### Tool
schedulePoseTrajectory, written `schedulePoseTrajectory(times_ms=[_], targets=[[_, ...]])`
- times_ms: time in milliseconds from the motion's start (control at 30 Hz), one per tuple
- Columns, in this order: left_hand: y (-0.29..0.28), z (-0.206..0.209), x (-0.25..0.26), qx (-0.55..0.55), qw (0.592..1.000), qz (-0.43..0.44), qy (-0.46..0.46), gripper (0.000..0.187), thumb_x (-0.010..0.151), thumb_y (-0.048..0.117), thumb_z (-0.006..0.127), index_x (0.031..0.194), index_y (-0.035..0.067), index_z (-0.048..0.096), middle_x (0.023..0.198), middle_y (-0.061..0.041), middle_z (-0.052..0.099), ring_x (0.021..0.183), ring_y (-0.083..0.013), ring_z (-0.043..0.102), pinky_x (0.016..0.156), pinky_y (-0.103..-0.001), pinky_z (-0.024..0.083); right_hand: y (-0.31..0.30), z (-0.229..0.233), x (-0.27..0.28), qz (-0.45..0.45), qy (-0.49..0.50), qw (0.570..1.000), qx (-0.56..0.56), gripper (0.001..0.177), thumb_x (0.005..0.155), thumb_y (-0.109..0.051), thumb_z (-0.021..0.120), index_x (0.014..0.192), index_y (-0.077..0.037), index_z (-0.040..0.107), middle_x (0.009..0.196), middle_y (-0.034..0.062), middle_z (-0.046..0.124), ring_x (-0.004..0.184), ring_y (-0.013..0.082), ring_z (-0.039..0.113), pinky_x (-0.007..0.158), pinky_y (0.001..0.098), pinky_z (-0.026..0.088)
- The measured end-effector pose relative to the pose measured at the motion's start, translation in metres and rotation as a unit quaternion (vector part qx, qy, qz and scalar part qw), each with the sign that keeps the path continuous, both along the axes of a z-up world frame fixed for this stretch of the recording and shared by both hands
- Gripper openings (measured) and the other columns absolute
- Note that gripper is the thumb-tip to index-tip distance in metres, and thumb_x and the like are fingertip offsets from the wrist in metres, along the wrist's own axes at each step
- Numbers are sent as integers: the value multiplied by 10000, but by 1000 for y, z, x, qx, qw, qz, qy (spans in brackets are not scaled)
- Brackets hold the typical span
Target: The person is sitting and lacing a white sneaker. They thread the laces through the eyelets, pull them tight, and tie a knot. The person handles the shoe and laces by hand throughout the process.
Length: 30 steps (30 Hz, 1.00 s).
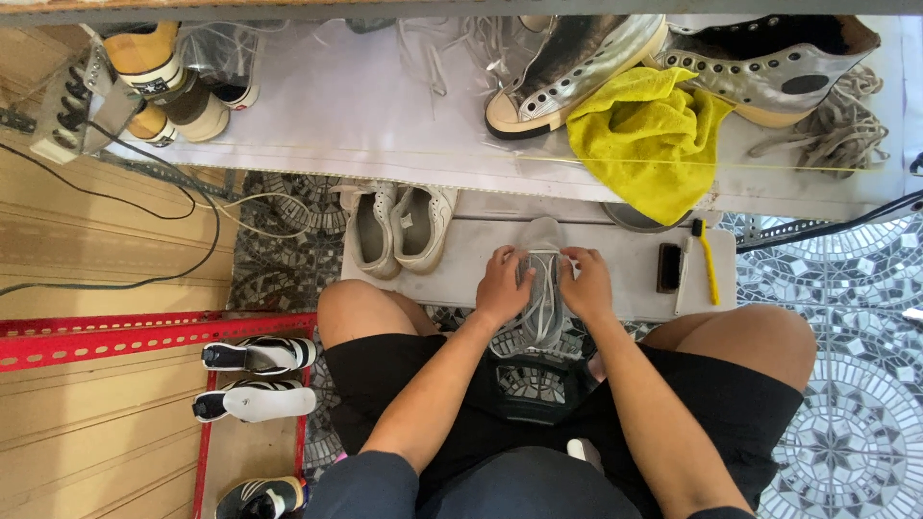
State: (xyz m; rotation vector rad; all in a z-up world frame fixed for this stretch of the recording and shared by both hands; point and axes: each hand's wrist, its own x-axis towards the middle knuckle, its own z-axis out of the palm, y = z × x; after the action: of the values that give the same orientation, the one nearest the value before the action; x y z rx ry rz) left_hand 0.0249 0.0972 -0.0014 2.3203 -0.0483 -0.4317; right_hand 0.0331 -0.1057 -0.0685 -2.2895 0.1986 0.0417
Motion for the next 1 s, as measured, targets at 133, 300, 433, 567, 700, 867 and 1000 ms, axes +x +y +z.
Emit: schedulePoseTrajectory(times_ms=[133, 300, 433, 567, 700, 867, 1000], targets=[[3, 9, -6, 30, 999, -6, -12, 341, 1161, 422, 585, 1294, 158, 756, 1543, -113, 538, 1401, -414, 612, 990, -575, 655, 10, 8, -9, -27, 1, 995, -95, 278, 1030, -430, 787, 1026, -169, 884, 1128, 162, 758, 1078, 468, 741, 912, 564, 618], [-1, -32, -11, -21, 999, -24, 10, 314, 1152, 347, 609, 1422, 186, 622, 1504, -126, 542, 1389, -449, 641, 1005, -587, 654, 30, 37, -9, 8, 100, 980, -174, 309, 995, -510, 785, 1094, -245, 910, 1195, 124, 745, 1145, 415, 708, 904, 551, 609], [8, -4, -4, -51, 997, -56, -2, 458, 1153, 107, 498, 1596, 54, 393, 1557, -269, 454, 1361, -576, 618, 1022, -686, 629, 49, 44, 1, 6, 147, 968, -205, 388, 961, -540, 778, 1024, -185, 919, 1203, 204, 752, 1178, 468, 692, 896, 609, 591], [25, -28, 11, -115, 991, -30, 68, 663, 1048, -31, 536, 1674, -3, 319, 1608, -323, 426, 1408, -552, 610, 1113, -669, 586, 52, -10, 2, -17, 184, 974, -133, 325, 994, -306, 730, 1080, -29, 875, 1151, 276, 716, 1107, 519, 740, 885, 624, 634], [24, -102, 10, -175, 954, 102, 223, 739, 1187, 595, 445, 1596, -21, 441, 1454, -267, 628, 1016, -298, 822, 783, -472, 709, 43, -50, 3, 0, 184, 981, -62, 399, 1001, -280, 643, 1082, 45, 859, 1147, 355, 709, 1130, 611, 734, 926, 635, 624], [4, -142, 1, -234, 926, 121, 269, 849, 1187, 671, 489, 1613, -63, 520, 1349, -252, 700, 1140, -322, 770, 896, -466, 675, 40, 3, 7, -1, 197, 980, -10, 473, 1101, -302, 534, 1190, 60, 825, 1134, 375, 759, 1177, 592, 729, 956, 642, 601], [14, -136, 0, -337, 861, 177, 338, 791, 1193, 628, 448, 1622, -33, 518, 1333, -172, 701, 1138, -266, 718, 1008, -428, 640, 23, 47, 8, 23, 200, 979, 22, 517, 1150, -359, 512, 1284, 57, 789, 1222, 376, 775, 1260, 594, 698, 1030, 673, 562]])
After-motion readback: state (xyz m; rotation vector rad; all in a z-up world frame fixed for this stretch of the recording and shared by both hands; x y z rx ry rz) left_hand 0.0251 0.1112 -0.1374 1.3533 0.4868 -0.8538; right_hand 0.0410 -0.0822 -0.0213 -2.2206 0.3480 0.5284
